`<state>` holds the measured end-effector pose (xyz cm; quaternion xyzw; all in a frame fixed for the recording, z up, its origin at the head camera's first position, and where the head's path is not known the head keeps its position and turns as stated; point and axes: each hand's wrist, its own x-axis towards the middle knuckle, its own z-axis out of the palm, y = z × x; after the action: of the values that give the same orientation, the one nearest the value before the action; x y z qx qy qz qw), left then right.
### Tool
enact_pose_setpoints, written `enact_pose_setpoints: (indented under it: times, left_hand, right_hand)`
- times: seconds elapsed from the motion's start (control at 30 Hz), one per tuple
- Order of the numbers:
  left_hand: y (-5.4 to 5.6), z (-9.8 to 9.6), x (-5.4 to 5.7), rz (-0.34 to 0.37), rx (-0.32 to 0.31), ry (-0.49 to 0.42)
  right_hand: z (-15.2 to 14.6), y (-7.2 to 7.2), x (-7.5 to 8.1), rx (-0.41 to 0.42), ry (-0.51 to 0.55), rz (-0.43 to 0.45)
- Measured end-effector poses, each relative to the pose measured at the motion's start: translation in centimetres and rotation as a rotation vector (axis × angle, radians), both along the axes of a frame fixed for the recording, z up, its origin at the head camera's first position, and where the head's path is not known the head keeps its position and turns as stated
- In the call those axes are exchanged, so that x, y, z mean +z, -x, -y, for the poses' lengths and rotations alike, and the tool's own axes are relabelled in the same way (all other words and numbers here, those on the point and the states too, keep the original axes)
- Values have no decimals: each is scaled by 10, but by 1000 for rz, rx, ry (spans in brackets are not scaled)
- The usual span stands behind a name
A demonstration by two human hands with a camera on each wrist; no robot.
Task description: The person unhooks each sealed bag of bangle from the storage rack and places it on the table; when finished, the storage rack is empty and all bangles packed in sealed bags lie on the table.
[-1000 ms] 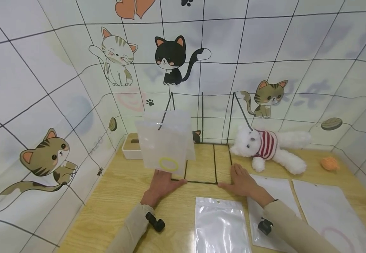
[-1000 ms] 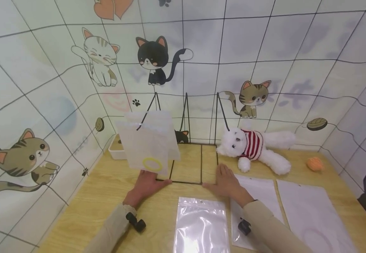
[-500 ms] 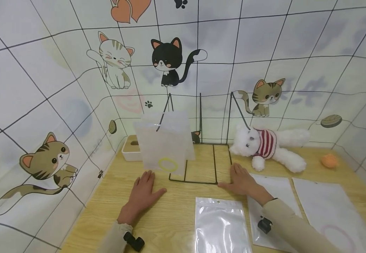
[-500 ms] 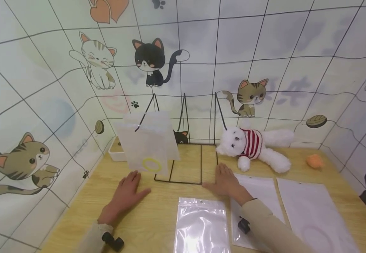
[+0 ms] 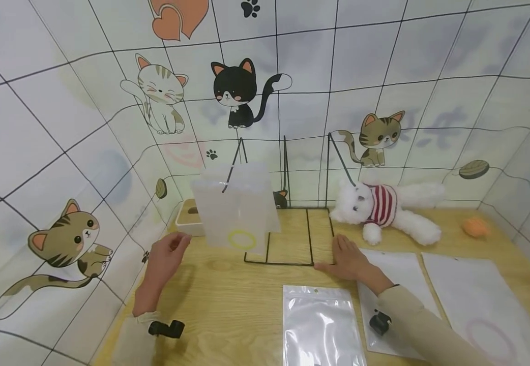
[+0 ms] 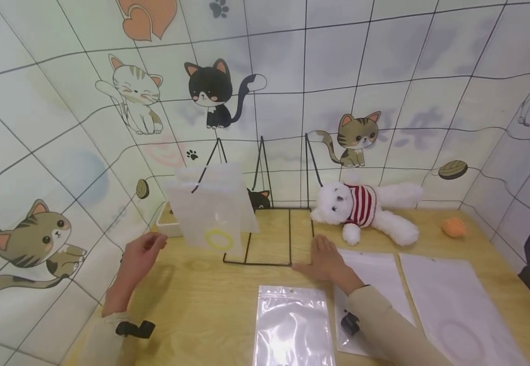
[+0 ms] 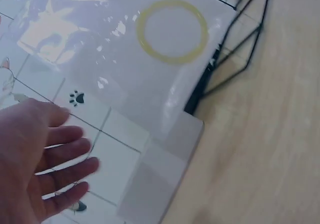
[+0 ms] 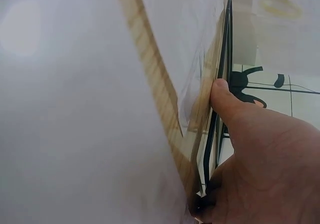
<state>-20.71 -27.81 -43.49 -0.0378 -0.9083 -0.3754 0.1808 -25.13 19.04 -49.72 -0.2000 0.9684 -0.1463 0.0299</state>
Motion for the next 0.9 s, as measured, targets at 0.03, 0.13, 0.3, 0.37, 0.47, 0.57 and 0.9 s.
enact_pose_setpoints:
  times: [0.03,0.13,0.3,0.37,0.47,0.57,0.9]
  left_hand:
    - [1,-2,4,-49,31,-38]
    - [7,-13,17,-169,96,-185]
    - [25,-39,39,-273,22,-360]
    - [33,-49,46,-304,-29,-405]
    - [42,-64,58,-358,-51,-477]
    - [48,-76,67,-393,-31,-545]
    - [55,-95,73,-440,-58,-715]
  right_hand:
    - [1,1,-1,2,2,4]
    - [2,3,-4,1,-4,24]
    - [2,2,-2,-1,-15,43]
    - [3,1,0,-2,-15,46]
    - [2,1,2,0,-7,45]
    - [2,1,3,7,3,49]
    - [2,0,4,-11,9,91]
